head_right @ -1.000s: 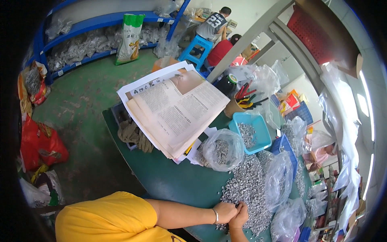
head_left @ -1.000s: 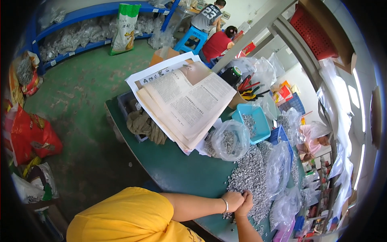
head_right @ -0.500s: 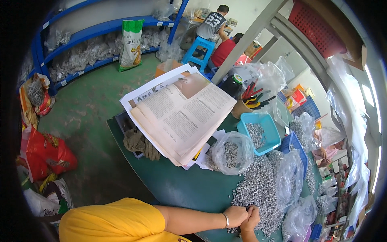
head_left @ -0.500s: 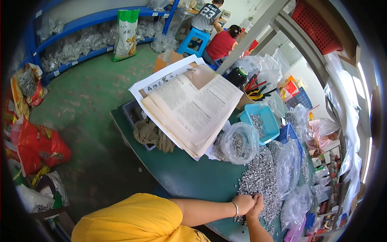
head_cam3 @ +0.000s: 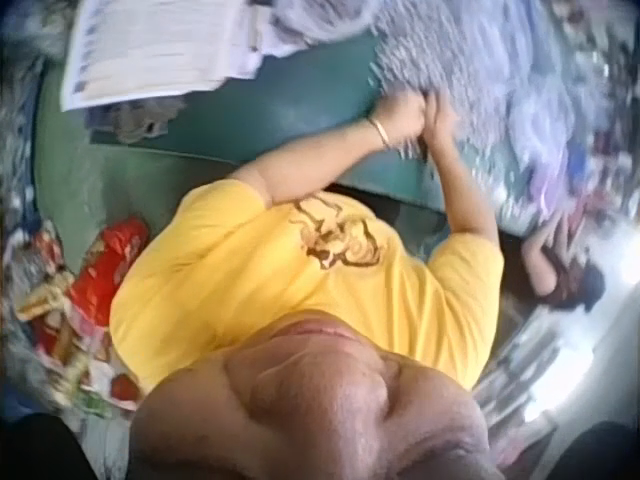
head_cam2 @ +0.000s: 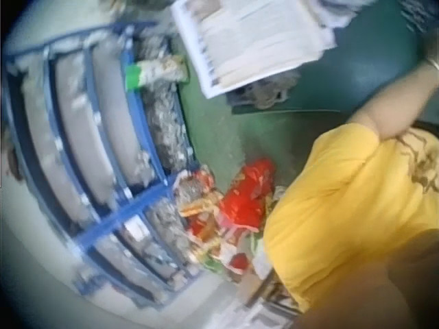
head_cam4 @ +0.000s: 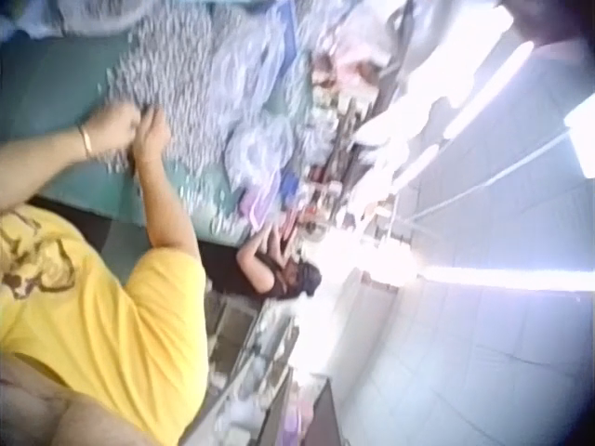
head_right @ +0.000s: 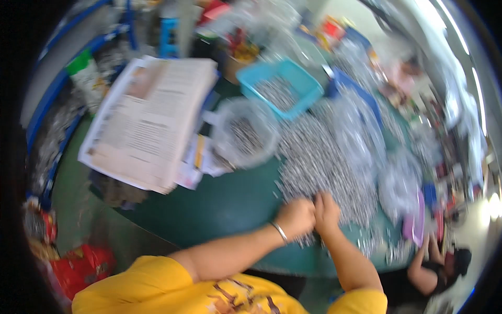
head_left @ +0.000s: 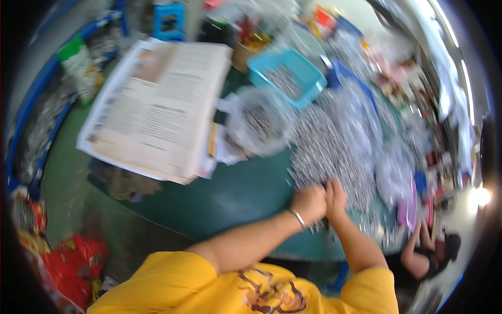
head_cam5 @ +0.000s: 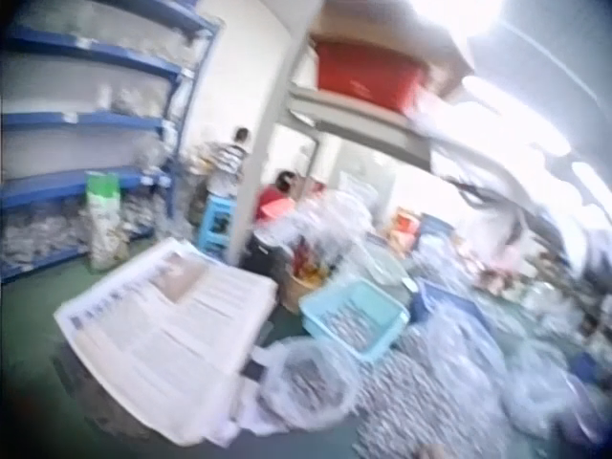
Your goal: The person assembles small metal components by hand and using pliers, picking them from a large pile on the table. The person selects specific metal pieces, uses pliers to bend or join them, and sets the finished assemblies aside on the table.
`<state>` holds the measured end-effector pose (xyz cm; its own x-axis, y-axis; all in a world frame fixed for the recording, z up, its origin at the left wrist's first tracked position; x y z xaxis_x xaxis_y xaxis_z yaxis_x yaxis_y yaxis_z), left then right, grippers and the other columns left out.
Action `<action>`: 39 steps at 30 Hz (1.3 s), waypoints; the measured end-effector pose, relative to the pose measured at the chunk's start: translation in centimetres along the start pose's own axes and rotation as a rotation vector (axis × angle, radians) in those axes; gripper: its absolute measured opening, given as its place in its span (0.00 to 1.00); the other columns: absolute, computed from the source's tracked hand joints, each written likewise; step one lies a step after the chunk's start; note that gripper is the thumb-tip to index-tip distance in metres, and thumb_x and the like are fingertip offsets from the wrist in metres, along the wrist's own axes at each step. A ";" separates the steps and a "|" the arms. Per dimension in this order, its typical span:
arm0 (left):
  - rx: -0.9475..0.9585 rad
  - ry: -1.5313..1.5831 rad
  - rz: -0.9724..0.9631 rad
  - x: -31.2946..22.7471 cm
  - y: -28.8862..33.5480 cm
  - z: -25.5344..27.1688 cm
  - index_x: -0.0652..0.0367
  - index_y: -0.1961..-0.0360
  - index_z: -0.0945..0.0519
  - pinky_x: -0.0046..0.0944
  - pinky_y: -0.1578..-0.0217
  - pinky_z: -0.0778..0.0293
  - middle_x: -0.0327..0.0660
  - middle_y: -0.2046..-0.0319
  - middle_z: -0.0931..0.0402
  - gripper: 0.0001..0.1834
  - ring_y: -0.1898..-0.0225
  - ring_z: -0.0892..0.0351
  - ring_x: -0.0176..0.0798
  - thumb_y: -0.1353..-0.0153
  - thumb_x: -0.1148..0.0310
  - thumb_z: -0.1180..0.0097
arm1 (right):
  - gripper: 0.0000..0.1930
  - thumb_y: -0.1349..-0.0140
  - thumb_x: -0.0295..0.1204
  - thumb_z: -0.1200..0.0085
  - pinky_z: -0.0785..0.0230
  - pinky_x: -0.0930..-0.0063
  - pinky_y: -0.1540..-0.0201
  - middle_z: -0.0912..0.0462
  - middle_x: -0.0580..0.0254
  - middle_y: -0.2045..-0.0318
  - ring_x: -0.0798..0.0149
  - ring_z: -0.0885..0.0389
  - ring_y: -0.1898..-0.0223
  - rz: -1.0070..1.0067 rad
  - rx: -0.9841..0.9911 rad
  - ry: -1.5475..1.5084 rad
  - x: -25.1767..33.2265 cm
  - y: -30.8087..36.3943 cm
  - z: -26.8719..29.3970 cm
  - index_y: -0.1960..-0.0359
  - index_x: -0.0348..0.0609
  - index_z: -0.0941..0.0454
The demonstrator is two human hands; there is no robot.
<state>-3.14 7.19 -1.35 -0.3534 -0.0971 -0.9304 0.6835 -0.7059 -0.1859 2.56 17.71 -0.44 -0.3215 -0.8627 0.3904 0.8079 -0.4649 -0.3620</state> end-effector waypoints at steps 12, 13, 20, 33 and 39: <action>-0.480 0.934 0.295 1.4 -0.7 4.1 0.62 0.69 0.24 0.21 0.89 0.50 0.27 0.83 0.34 0.03 0.87 0.44 0.18 0.47 0.75 0.45 | 0.05 0.47 0.28 0.46 0.29 0.67 0.75 0.21 0.55 0.75 0.54 0.22 0.78 0.205 0.151 -0.066 2.6 4.4 2.8 0.70 0.42 0.24; -0.476 0.914 0.293 1.4 -0.7 4.2 0.62 0.69 0.24 0.21 0.89 0.51 0.27 0.83 0.34 0.03 0.87 0.44 0.17 0.47 0.75 0.45 | 0.05 0.47 0.27 0.46 0.29 0.67 0.75 0.21 0.55 0.75 0.54 0.22 0.77 0.171 0.116 -0.085 2.0 4.3 3.2 0.69 0.42 0.24; -0.283 0.074 0.005 -0.6 -0.9 4.3 0.60 0.71 0.20 0.27 0.80 0.40 0.31 0.82 0.32 0.05 0.81 0.37 0.23 0.52 0.77 0.43 | 0.04 0.47 0.27 0.48 0.30 0.66 0.72 0.21 0.57 0.75 0.54 0.22 0.74 0.140 -0.057 -0.049 0.6 0.5 4.8 0.70 0.43 0.22; -0.075 -0.528 -0.223 -1.6 -1.8 1.7 0.58 0.73 0.23 0.41 0.71 0.31 0.43 0.74 0.26 0.05 0.72 0.26 0.47 0.53 0.70 0.42 | 0.06 0.47 0.31 0.48 0.29 0.62 0.72 0.21 0.57 0.73 0.53 0.22 0.74 0.136 -0.041 -0.020 0.0 -0.8 3.4 0.69 0.45 0.24; -0.078 -0.497 -0.214 -1.5 -2.0 1.2 0.59 0.74 0.22 0.41 0.72 0.31 0.43 0.77 0.27 0.05 0.73 0.26 0.47 0.51 0.70 0.42 | 0.05 0.48 0.29 0.46 0.31 0.66 0.75 0.22 0.56 0.77 0.54 0.23 0.77 0.011 -0.025 -0.314 -1.9 -0.7 3.2 0.72 0.42 0.26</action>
Point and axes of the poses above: each hand's wrist, its own y-axis away from the middle knuckle, its own z-axis out of the back of the hand, x = y × z, the point moved 5 cm from there along -y, towards the middle knuckle
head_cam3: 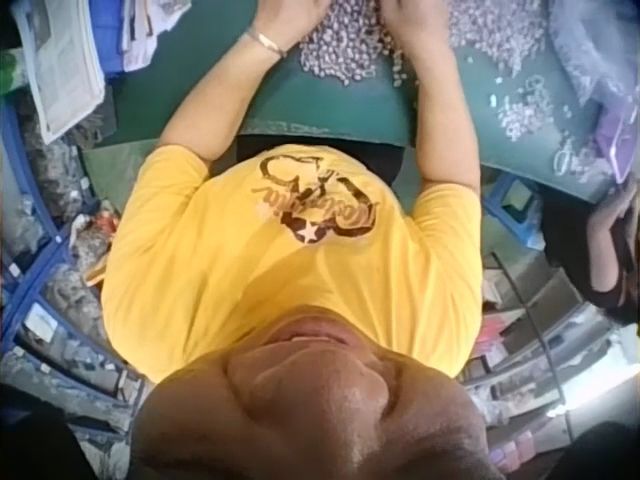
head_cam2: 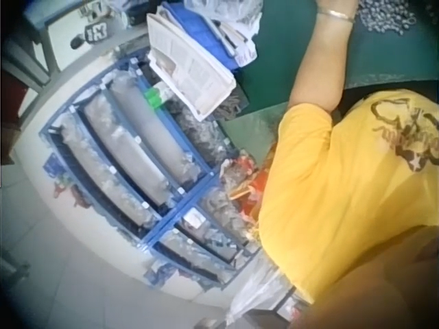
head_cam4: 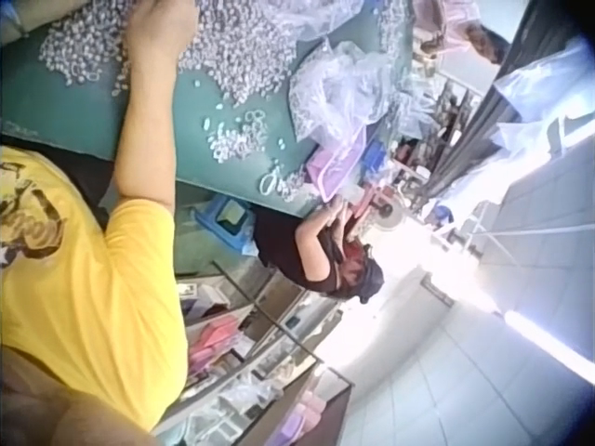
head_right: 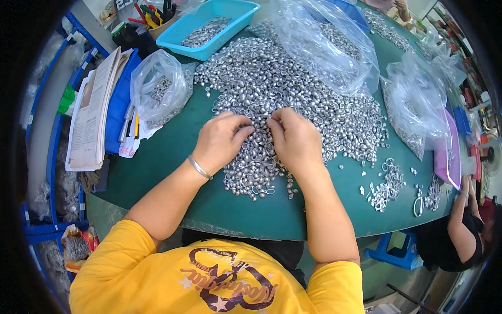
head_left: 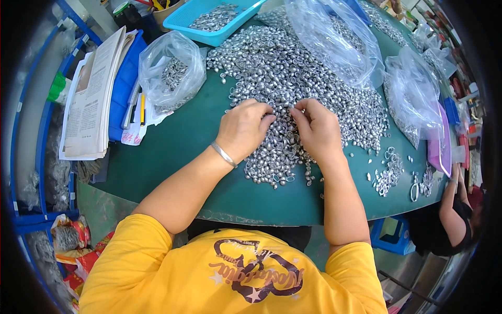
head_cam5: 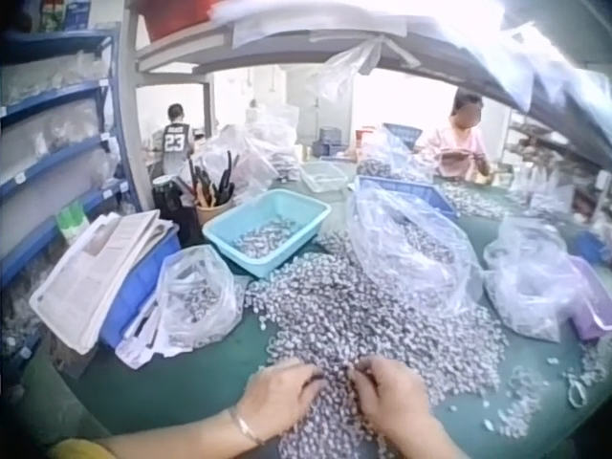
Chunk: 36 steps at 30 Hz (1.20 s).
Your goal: The person assembles small metal components by hand and using pliers, picking them from a large pile on the table. The person selects specific metal pieces, uses pliers to bend or join them, and sets the finished assemblies aside on the table.
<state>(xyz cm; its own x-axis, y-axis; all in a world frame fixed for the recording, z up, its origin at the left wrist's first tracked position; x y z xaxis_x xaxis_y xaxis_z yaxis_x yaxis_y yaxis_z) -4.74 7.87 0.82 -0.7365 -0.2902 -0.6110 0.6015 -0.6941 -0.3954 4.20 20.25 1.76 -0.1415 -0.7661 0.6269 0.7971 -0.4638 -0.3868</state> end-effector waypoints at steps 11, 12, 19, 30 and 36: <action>-0.018 0.334 0.000 -1.0 -0.5 0.6 0.61 0.72 0.23 0.29 0.76 0.34 0.37 0.80 0.30 0.04 0.78 0.30 0.30 0.51 0.77 0.43 | 0.05 0.40 0.27 0.51 0.49 0.87 0.81 0.33 0.76 0.81 0.82 0.40 0.82 -0.392 0.263 -1.054 -0.5 0.7 -0.5 0.66 0.41 0.30; 0.001 0.566 0.107 -0.6 0.0 0.2 0.60 0.71 0.23 0.28 0.76 0.34 0.35 0.78 0.29 0.04 0.78 0.30 0.28 0.50 0.75 0.42 | 0.04 0.39 0.28 0.52 0.51 0.88 0.83 0.34 0.76 0.82 0.82 0.41 0.84 -0.426 0.295 -1.167 -0.5 0.8 -0.6 0.66 0.41 0.31; 0.180 1.477 0.472 -0.9 2.3 -1.5 0.62 0.67 0.24 0.20 0.75 0.36 0.30 0.75 0.28 0.06 0.75 0.34 0.20 0.47 0.78 0.44 | 0.06 0.37 0.32 0.54 0.58 0.86 0.86 0.40 0.74 0.85 0.80 0.49 0.87 -0.372 0.494 -1.582 0.6 1.4 -1.6 0.64 0.45 0.34; 0.296 1.943 0.472 -0.5 1.5 -0.9 0.59 0.65 0.28 0.21 0.83 0.48 0.33 0.74 0.39 0.04 0.81 0.46 0.22 0.39 0.71 0.53 | 0.08 0.36 0.30 0.60 0.54 0.91 0.87 0.28 0.53 0.68 0.82 0.48 0.87 -0.394 0.380 -1.988 -0.5 0.7 0.0 0.64 0.39 0.31; 0.235 1.951 0.462 0.7 0.7 -0.1 0.62 0.63 0.27 0.21 0.85 0.45 0.41 0.64 0.29 0.06 0.81 0.41 0.22 0.41 0.75 0.54 | 0.05 0.42 0.24 0.58 0.52 0.90 0.86 0.28 0.56 0.69 0.81 0.45 0.85 -0.503 0.164 -1.892 -1.9 0.3 0.4 0.66 0.39 0.30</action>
Point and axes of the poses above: each hand's wrist, its own y-axis away from the middle knuckle, its own z-axis out of the back of the hand, x = y × z, the point moved 5 cm from there along -y, towards the middle knuckle
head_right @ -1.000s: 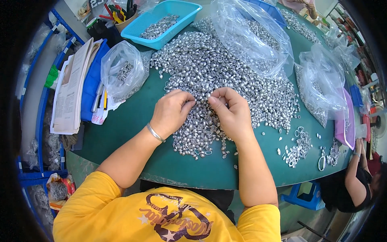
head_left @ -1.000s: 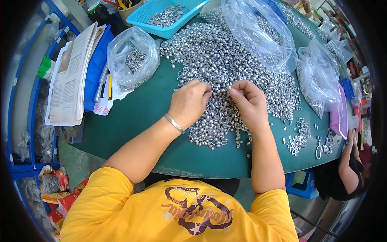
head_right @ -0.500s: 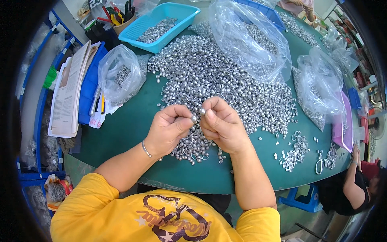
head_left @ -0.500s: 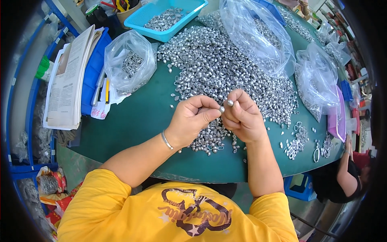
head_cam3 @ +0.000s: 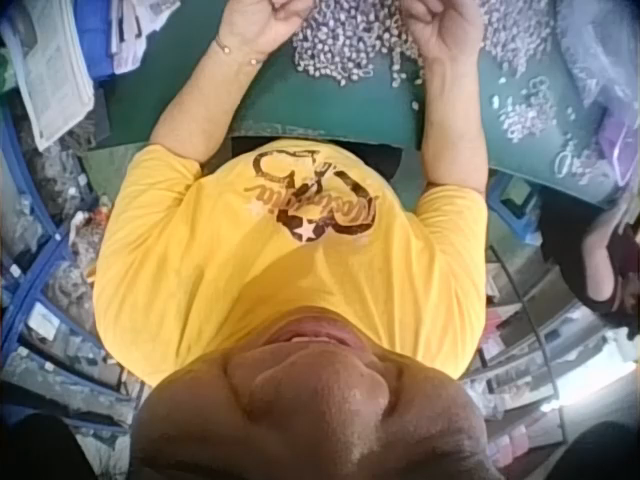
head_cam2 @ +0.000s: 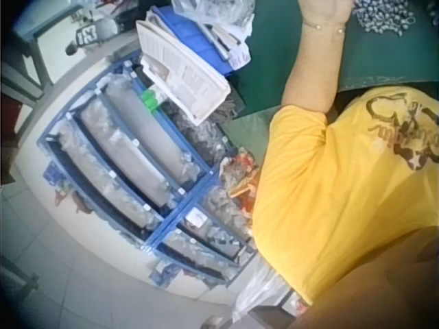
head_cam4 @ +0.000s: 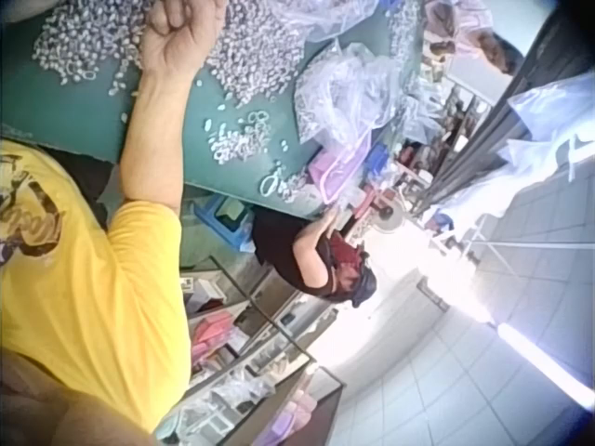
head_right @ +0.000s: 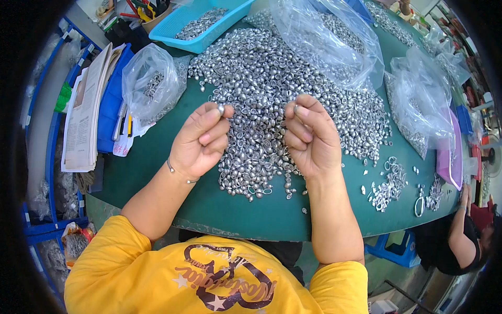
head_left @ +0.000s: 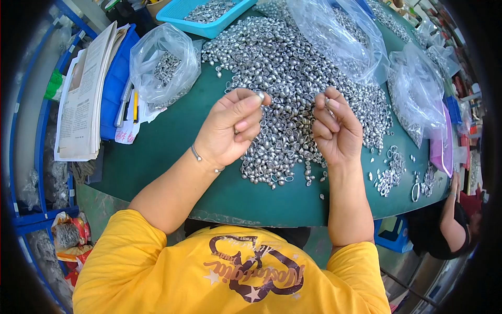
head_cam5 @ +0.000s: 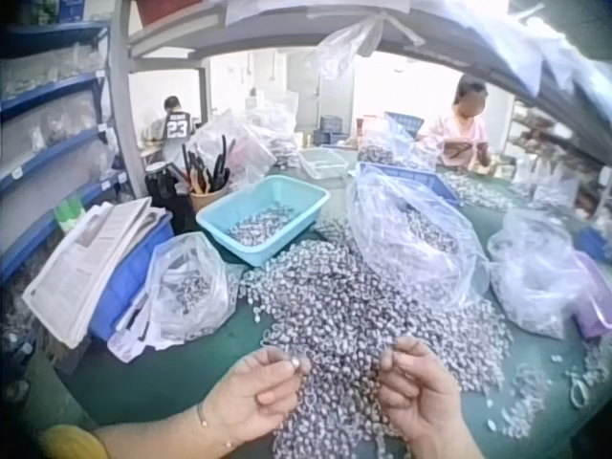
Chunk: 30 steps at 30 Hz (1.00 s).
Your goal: The person assembles small metal components by hand and using pliers, picking them from a large pile on the table. The person selects specific metal pieces, uses pliers to bend or join them, and sets the finished assemblies aside on the table.
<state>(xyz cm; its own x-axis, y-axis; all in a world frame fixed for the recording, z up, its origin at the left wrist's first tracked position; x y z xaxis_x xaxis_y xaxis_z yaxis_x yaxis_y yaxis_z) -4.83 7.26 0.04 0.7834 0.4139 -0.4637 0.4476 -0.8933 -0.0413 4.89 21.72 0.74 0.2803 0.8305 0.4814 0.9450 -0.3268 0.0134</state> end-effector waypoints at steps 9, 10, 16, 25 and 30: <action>-0.356 -0.983 -0.093 -2.0 0.3 -0.6 0.63 0.71 0.23 0.24 0.82 0.41 0.29 0.85 0.33 0.06 0.83 0.38 0.25 0.50 0.73 0.43 | 0.09 0.50 0.29 0.42 0.42 0.83 0.82 0.26 0.67 0.86 0.75 0.32 0.84 0.125 -0.340 1.541 1.6 0.7 -0.7 0.77 0.34 0.22; -0.232 -1.392 -0.149 -1.9 0.3 -1.1 0.63 0.75 0.22 0.26 0.80 0.37 0.33 0.82 0.29 0.08 0.81 0.33 0.26 0.53 0.70 0.38 | 0.10 0.51 0.30 0.42 0.35 0.76 0.78 0.23 0.59 0.84 0.69 0.27 0.83 0.177 -0.371 1.743 1.4 1.1 -0.7 0.77 0.33 0.23; 0.014 -1.957 -0.107 0.4 1.3 -1.2 0.61 0.78 0.21 0.37 0.73 0.31 0.45 0.77 0.25 0.09 0.75 0.26 0.44 0.59 0.68 0.36 | 0.08 0.52 0.29 0.43 0.30 0.67 0.70 0.21 0.51 0.79 0.53 0.22 0.76 0.242 -0.298 1.919 0.0 1.0 -1.3 0.75 0.36 0.22; 0.015 -1.605 -0.332 -0.3 1.2 -3.6 0.59 0.72 0.20 0.29 0.80 0.41 0.34 0.84 0.39 0.09 0.82 0.40 0.29 0.59 0.77 0.37 | 0.07 0.51 0.24 0.42 0.46 0.87 0.79 0.31 0.78 0.84 0.84 0.40 0.81 0.149 -0.185 1.360 0.6 0.9 -1.2 0.70 0.37 0.21; 0.025 -1.504 -0.431 -0.7 1.5 -4.2 0.59 0.73 0.20 0.28 0.80 0.42 0.32 0.84 0.39 0.09 0.82 0.41 0.26 0.59 0.78 0.36 | 0.06 0.48 0.19 0.47 0.49 0.88 0.83 0.30 0.75 0.83 0.82 0.39 0.83 0.059 -0.003 0.711 -0.4 1.1 -1.6 0.68 0.37 0.23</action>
Point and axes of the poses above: each hand's wrist, its own y-axis away from the middle knuckle, its own z-axis out of the back of the hand, x = y × z, the point moved 5 cm from there along -y, towards the middle knuckle
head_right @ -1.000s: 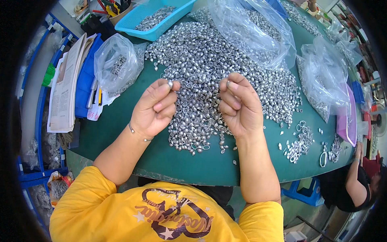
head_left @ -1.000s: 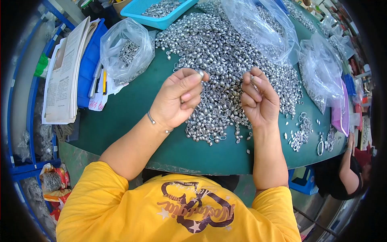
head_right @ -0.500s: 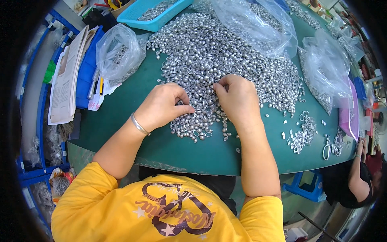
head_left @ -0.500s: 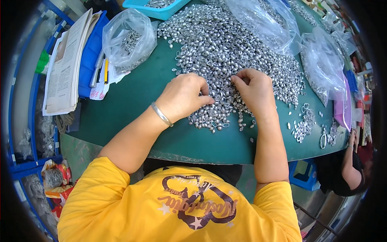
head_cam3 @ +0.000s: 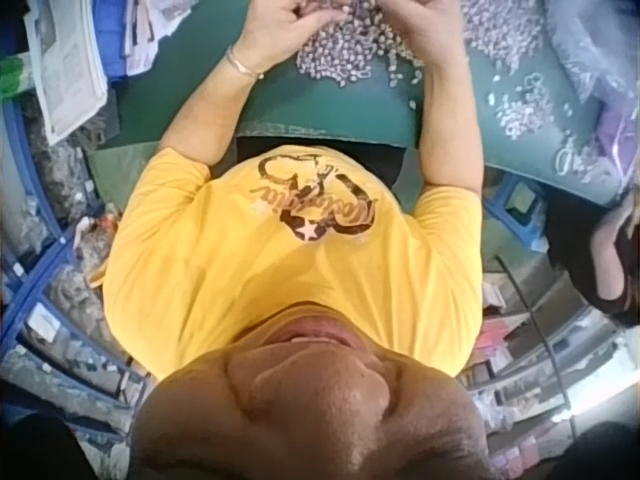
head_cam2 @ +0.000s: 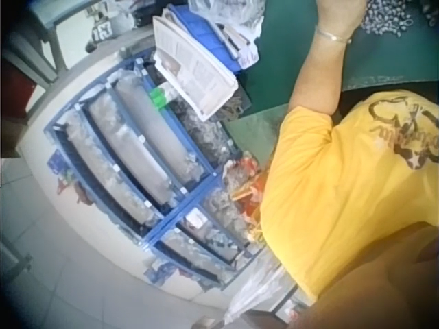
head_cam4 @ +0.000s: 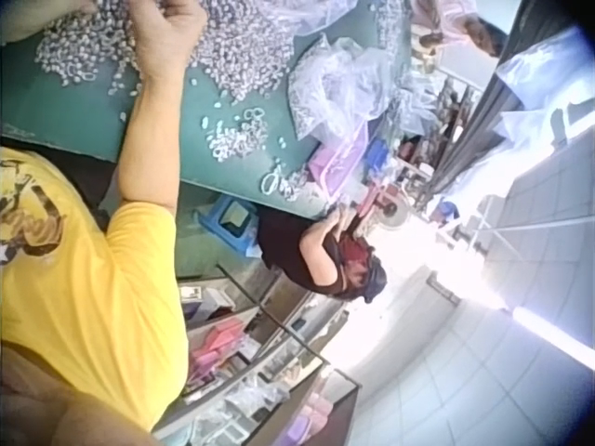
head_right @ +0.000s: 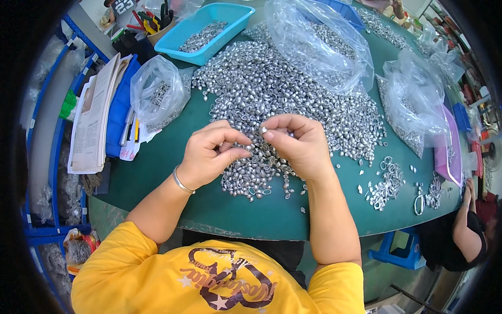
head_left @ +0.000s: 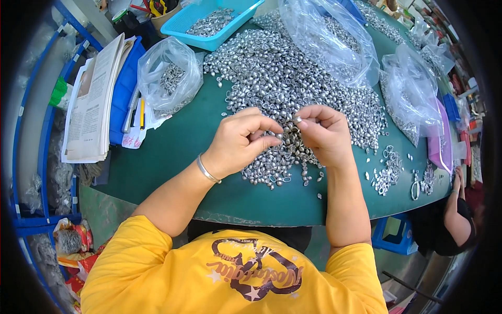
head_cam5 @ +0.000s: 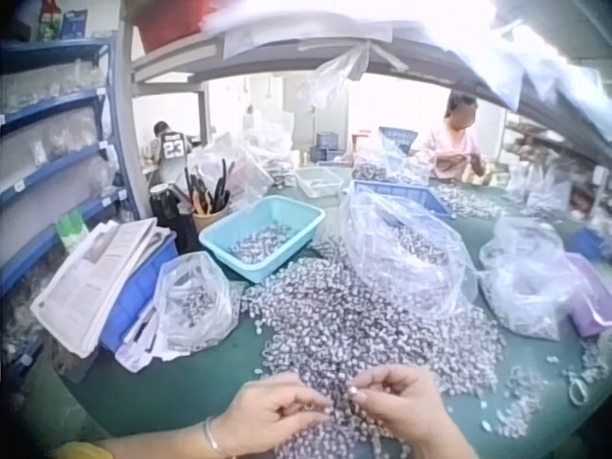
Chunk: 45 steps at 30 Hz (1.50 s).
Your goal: The person assembles small metal components by hand and using pliers, picking them from a large pile on the table. The person selects specific metal pieces, uses pliers to bend or join them, and sets the finished assemblies aside on the table.
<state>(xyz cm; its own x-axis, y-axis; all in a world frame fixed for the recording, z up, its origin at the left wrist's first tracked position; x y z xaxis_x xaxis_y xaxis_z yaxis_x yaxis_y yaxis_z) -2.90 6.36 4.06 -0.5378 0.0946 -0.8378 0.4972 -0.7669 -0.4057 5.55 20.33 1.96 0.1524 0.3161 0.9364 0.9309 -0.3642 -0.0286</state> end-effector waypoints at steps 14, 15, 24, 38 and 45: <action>0.007 0.764 0.489 3.2 0.6 -1.6 0.62 0.68 0.27 0.19 0.84 0.40 0.39 0.71 0.25 0.07 0.81 0.34 0.21 0.48 0.77 0.43 | 0.05 0.42 0.24 0.52 0.53 0.89 0.88 0.26 0.64 0.80 0.81 0.42 0.89 -0.240 -0.024 -0.075 -0.9 1.8 2.1 0.65 0.36 0.27; 0.015 0.647 0.487 3.2 0.7 -1.6 0.62 0.68 0.26 0.19 0.82 0.37 0.39 0.70 0.25 0.07 0.79 0.31 0.22 0.49 0.78 0.42 | 0.06 0.42 0.25 0.51 0.53 0.90 0.86 0.27 0.67 0.82 0.82 0.41 0.87 -0.274 -0.006 0.008 -0.7 1.9 1.7 0.65 0.35 0.26; 0.082 0.455 0.376 3.2 0.8 -2.1 0.66 0.68 0.25 0.30 0.60 0.26 0.42 0.68 0.24 0.09 0.64 0.24 0.33 0.52 0.83 0.42 | 0.06 0.51 0.27 0.44 0.33 0.71 0.73 0.22 0.54 0.79 0.59 0.24 0.78 0.132 0.099 1.291 -0.2 2.7 0.1 0.72 0.37 0.22; -0.055 0.709 0.410 3.2 0.4 -1.3 0.63 0.68 0.25 0.19 0.85 0.43 0.42 0.73 0.23 0.06 0.84 0.37 0.21 0.48 0.77 0.43 | 0.04 0.45 0.23 0.55 0.55 0.87 0.89 0.32 0.63 0.82 0.78 0.43 0.88 -0.048 0.155 -0.521 0.0 1.5 2.5 0.68 0.37 0.29; -0.046 0.887 0.524 3.6 0.6 -1.4 0.63 0.64 0.26 0.18 0.84 0.42 0.42 0.72 0.24 0.08 0.83 0.38 0.20 0.47 0.78 0.47 | 0.06 0.50 0.25 0.44 0.36 0.81 0.78 0.23 0.65 0.81 0.74 0.28 0.82 0.030 -0.206 0.888 -0.3 1.7 1.7 0.72 0.36 0.21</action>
<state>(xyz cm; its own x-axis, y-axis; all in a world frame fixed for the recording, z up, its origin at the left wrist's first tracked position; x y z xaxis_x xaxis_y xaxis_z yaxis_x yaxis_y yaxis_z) -3.56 7.12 0.25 0.4406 0.2041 -0.8742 0.5599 -0.8237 0.0899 7.69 21.07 0.99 -0.2154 -0.4561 0.8634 0.8397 -0.5379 -0.0746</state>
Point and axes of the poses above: each hand's wrist, its own y-axis away from the middle knuckle, its own z-axis out of the back of the hand, x = y × z, the point moved 5 cm from there along -y, towards the middle knuckle
